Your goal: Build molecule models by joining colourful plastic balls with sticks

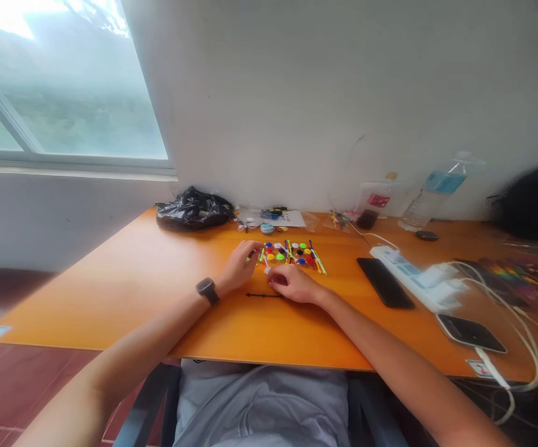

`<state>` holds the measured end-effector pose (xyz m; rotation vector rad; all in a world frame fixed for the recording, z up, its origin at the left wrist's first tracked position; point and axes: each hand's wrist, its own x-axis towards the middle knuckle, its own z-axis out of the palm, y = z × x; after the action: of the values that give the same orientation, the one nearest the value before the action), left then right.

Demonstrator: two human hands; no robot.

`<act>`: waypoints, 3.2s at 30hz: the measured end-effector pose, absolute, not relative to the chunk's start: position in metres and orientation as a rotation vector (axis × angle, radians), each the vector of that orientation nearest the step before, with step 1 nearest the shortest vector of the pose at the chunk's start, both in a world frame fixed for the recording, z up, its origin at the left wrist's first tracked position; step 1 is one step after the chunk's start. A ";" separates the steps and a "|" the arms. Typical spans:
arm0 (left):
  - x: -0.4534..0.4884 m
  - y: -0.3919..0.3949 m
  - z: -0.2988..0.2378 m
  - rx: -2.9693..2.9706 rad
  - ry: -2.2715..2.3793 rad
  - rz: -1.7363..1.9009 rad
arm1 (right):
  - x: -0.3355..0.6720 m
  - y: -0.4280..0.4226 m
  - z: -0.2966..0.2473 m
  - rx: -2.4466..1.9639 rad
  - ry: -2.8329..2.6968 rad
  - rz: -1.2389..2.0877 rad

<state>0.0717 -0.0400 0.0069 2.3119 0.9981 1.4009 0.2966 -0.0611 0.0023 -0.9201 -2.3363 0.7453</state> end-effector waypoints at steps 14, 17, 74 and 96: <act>0.074 -0.040 0.005 2.217 0.920 1.366 | 0.294 -0.069 0.012 -0.755 -2.427 0.748; 0.074 -0.039 0.004 2.224 0.948 1.365 | 0.292 -0.070 0.011 -0.717 -2.452 0.783; 0.079 -0.050 0.015 2.192 0.684 1.443 | 0.288 -0.061 0.006 -0.852 -1.801 1.163; 0.081 -0.062 0.023 2.400 0.523 1.322 | 0.290 -0.060 0.013 -0.992 -1.599 1.379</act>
<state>0.0810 -0.0622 0.0225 2.4001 0.5230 1.3216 0.2898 -0.0602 0.0129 -0.9922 -1.5993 1.3792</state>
